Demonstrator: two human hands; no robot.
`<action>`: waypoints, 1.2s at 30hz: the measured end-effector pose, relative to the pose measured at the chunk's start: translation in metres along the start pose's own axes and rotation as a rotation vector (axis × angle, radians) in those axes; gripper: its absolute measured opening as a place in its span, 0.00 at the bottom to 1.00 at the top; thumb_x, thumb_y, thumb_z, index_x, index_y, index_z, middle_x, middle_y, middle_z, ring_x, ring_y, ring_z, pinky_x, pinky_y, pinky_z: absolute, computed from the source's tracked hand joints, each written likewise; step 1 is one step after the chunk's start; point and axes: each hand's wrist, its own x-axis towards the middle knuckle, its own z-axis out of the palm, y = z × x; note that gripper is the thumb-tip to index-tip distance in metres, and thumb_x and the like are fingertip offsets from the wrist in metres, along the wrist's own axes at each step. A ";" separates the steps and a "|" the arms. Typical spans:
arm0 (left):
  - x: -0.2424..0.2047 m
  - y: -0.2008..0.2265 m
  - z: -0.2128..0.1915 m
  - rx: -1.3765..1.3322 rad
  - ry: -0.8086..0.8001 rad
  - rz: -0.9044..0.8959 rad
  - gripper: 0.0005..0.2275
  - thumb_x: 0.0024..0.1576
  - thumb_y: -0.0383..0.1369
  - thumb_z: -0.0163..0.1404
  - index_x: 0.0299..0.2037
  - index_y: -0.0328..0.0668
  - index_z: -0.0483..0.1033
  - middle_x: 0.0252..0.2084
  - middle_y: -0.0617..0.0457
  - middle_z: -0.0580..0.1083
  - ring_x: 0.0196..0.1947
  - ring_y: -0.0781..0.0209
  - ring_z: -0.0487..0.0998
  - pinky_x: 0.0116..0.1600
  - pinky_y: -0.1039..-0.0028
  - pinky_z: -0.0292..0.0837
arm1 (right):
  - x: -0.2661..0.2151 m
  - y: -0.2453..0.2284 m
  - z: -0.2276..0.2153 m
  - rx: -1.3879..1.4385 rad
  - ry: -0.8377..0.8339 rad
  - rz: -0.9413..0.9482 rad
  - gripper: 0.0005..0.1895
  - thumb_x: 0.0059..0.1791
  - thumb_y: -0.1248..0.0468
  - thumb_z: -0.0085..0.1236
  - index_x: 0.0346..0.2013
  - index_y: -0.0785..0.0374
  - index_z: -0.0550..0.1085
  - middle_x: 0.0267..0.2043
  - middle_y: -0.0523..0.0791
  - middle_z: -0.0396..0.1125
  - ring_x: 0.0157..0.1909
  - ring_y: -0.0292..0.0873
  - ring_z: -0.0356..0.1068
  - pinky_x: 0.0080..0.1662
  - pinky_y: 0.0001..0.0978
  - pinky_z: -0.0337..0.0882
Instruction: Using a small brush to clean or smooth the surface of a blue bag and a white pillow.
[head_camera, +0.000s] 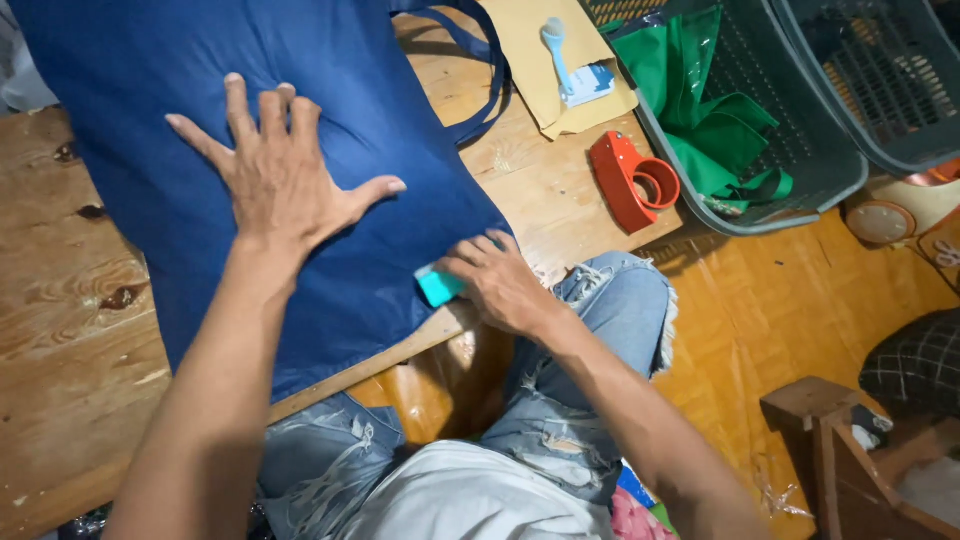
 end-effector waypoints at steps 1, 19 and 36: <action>0.002 0.003 0.002 0.048 0.001 -0.015 0.53 0.46 0.80 0.53 0.59 0.29 0.75 0.66 0.31 0.67 0.73 0.19 0.47 0.55 0.14 0.19 | -0.008 0.000 -0.001 0.000 -0.012 0.037 0.24 0.41 0.64 0.66 0.52 0.55 0.75 0.47 0.42 0.66 0.51 0.46 0.65 0.62 0.54 0.57; 0.002 0.017 -0.026 -0.140 -0.064 -0.001 0.51 0.48 0.69 0.51 0.77 0.42 0.61 0.74 0.34 0.45 0.69 0.18 0.36 0.52 0.11 0.16 | 0.077 -0.042 0.024 0.015 0.653 0.478 0.34 0.54 0.61 0.61 0.74 0.53 0.60 0.36 0.48 0.55 0.30 0.45 0.57 0.30 0.34 0.63; 0.000 0.019 -0.016 -0.076 -0.319 -0.162 0.58 0.44 0.78 0.41 0.86 0.62 0.45 0.79 0.55 0.27 0.75 0.35 0.21 0.59 0.16 0.09 | -0.006 0.002 0.039 -0.284 0.303 0.788 0.31 0.50 0.56 0.56 0.68 0.52 0.65 0.31 0.51 0.60 0.21 0.48 0.62 0.22 0.39 0.63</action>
